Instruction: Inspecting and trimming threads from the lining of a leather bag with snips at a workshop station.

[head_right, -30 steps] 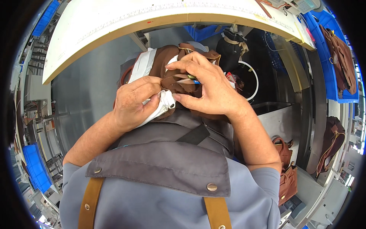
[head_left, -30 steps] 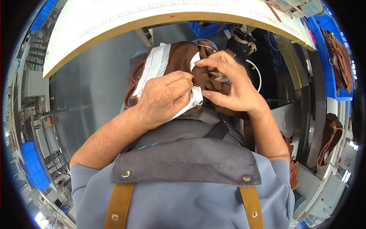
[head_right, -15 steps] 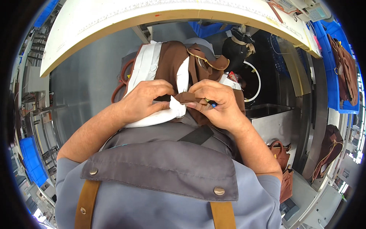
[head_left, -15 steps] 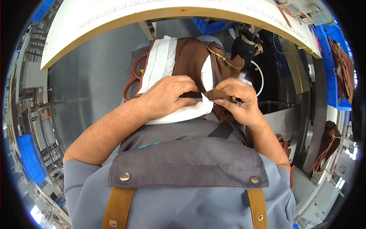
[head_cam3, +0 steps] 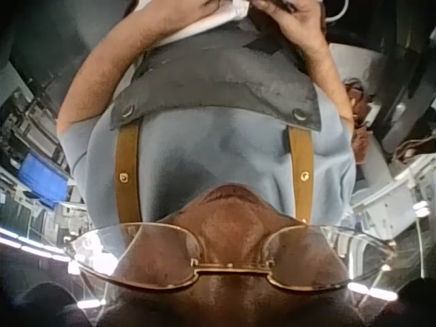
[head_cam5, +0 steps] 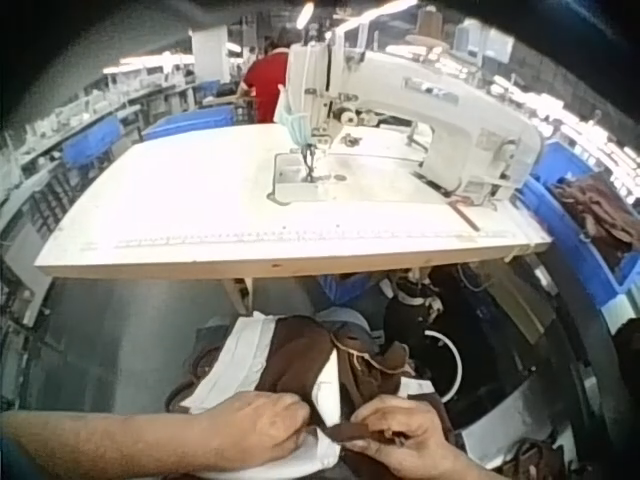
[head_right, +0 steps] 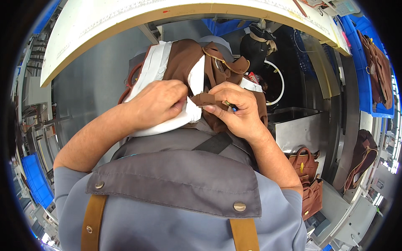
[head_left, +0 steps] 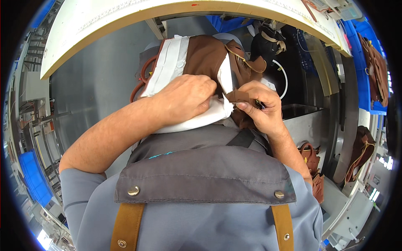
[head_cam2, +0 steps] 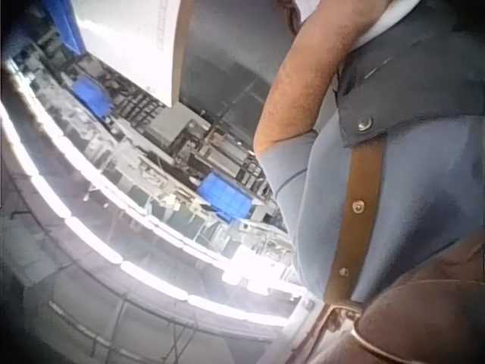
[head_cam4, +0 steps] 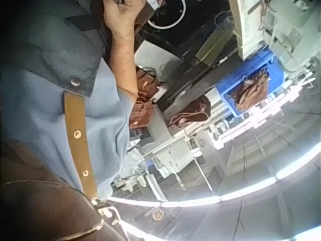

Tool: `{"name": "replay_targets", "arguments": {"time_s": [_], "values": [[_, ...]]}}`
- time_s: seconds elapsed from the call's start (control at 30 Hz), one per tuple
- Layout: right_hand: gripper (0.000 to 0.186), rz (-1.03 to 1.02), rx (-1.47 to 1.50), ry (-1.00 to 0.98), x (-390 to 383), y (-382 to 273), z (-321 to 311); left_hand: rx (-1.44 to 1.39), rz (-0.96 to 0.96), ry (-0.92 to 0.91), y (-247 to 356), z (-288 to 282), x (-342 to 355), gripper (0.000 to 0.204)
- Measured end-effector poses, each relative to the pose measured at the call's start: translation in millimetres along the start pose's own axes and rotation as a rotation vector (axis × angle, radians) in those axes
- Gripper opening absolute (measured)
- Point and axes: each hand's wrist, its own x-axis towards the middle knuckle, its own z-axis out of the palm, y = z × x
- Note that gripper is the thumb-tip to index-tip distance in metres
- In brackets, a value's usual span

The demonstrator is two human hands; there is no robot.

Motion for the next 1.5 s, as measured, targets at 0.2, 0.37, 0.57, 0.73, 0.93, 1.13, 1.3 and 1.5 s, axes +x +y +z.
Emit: {"name": "replay_targets", "arguments": {"time_s": [0.2, 0.37, 0.57, 0.73, 0.93, 1.13, 1.3, 1.5], "values": [[0.016, -0.152, -0.128, 0.101, 0.2, 0.0, 3.6, 0.663, 0.267, 0.551, 28.0, -49.4, -20.2, 0.025], [0.017, -0.188, -0.149, 0.095, 13.3, -10.0, 3.1, 0.525, 0.297, 0.73, 9.5, -42.8, -20.9, 0.023], [0.018, -0.086, -0.099, 0.077, 16.5, -11.1, 4.5, 0.393, 0.161, 0.738, 14.6, -42.1, -6.6, 0.026], [0.011, -0.071, 0.036, 0.074, 18.2, -12.3, 8.5, 0.209, -0.003, 0.414, 52.2, -23.6, 4.5, 0.041], [0.013, -0.002, 0.25, 0.147, 15.7, -8.4, 16.7, 0.288, -0.073, 0.45, 60.6, -16.4, 14.0, 0.032], [0.013, -0.048, 0.092, 0.098, 21.4, -7.9, 0.7, 0.019, -0.313, 0.332, 56.9, -22.2, 8.5, 0.016], [0.01, 0.003, 0.141, 0.146, 24.0, -3.2, 2.2, -0.505, -0.494, 0.368, 53.6, -14.0, 3.0, 0.008], [0.012, 0.066, 0.137, 0.113, 22.0, -2.5, 2.9, -0.561, -0.585, 0.308, 55.4, -15.6, 1.1, 0.009]]}}
